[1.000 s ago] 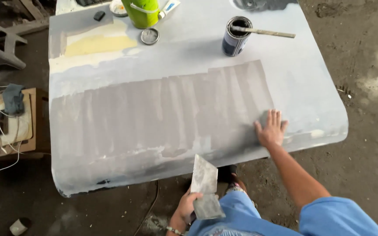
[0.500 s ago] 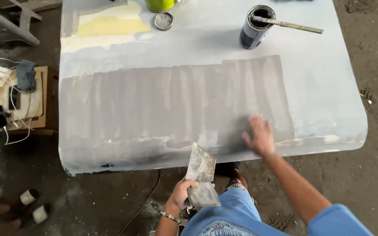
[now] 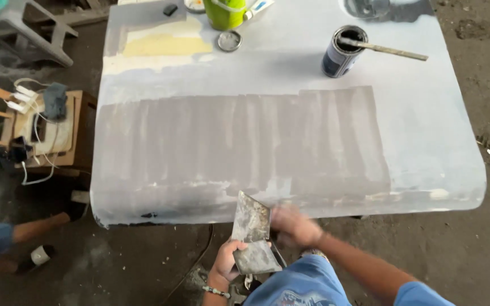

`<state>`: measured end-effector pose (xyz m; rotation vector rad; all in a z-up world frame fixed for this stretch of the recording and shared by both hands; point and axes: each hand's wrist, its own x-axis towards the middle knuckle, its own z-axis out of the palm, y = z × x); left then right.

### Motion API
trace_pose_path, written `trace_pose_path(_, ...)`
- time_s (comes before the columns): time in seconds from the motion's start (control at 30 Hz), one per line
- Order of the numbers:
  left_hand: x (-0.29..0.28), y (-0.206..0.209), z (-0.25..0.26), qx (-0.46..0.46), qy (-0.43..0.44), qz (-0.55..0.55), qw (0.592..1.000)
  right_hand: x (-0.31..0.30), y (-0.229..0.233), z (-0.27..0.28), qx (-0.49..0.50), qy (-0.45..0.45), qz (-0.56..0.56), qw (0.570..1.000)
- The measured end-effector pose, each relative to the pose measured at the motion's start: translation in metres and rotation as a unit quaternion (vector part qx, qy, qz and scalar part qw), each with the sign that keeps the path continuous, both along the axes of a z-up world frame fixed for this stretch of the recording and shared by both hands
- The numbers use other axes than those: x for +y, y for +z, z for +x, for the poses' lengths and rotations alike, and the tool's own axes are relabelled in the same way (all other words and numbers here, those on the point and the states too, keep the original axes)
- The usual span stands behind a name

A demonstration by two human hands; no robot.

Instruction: The person uses a putty knife to scoop a gray filler substance from a can and applies it to a large, white, curved surface. They spread the filler evenly across the surface using the putty knife, smoothing it out in broad strokes.

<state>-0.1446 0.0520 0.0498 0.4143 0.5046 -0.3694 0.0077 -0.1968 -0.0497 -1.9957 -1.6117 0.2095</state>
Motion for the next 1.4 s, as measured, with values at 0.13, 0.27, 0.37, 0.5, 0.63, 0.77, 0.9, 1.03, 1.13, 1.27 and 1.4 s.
trace_pose_path(0.13,-0.002,-0.005,-0.007,0.029,0.001,0.006,1.0,-0.027,0.007,0.129,-0.148,-0.308,-0.195,0.919)
trace_pose_path(0.27,-0.013,-0.054,-0.029,0.093,0.008,0.026,0.995,0.024,0.117,0.102,-0.123,-0.328,-0.439,0.827)
trace_pose_path(0.37,-0.016,-0.005,-0.007,-0.053,-0.026,-0.029,0.998,0.058,0.133,0.018,-0.088,0.032,-0.471,0.877)
trace_pose_path(0.5,-0.013,-0.005,-0.003,-0.012,-0.012,-0.016,1.0,0.05,0.02,0.007,-0.163,0.172,-0.384,0.893)
trace_pose_path(0.63,-0.009,-0.012,-0.005,-0.003,-0.015,-0.05,0.999,0.045,0.056,0.019,-0.107,-0.168,-0.269,0.942)
trace_pose_path(0.77,-0.006,-0.028,-0.011,-0.001,-0.012,-0.024,1.0,0.01,0.036,0.01,-0.08,0.178,-0.361,0.912)
trace_pose_path(0.9,-0.002,-0.033,-0.021,-0.005,0.012,-0.045,0.999,-0.023,0.064,0.001,0.023,-0.05,-0.451,0.891)
trace_pose_path(1.03,-0.005,-0.04,-0.025,0.016,0.005,-0.088,0.996,-0.034,-0.002,-0.07,-0.06,-0.133,-0.486,0.862)
trace_pose_path(1.13,-0.008,-0.036,-0.012,-0.004,-0.009,-0.095,0.995,-0.007,0.004,-0.096,0.154,0.023,-0.532,0.832)
trace_pose_path(1.27,-0.006,-0.003,0.002,-0.034,-0.052,-0.027,0.998,0.01,-0.023,-0.08,0.554,-0.305,-0.087,0.77)
trace_pose_path(1.4,-0.01,-0.003,0.008,-0.045,-0.083,0.014,0.995,0.031,0.069,-0.026,0.742,-0.322,0.066,0.584)
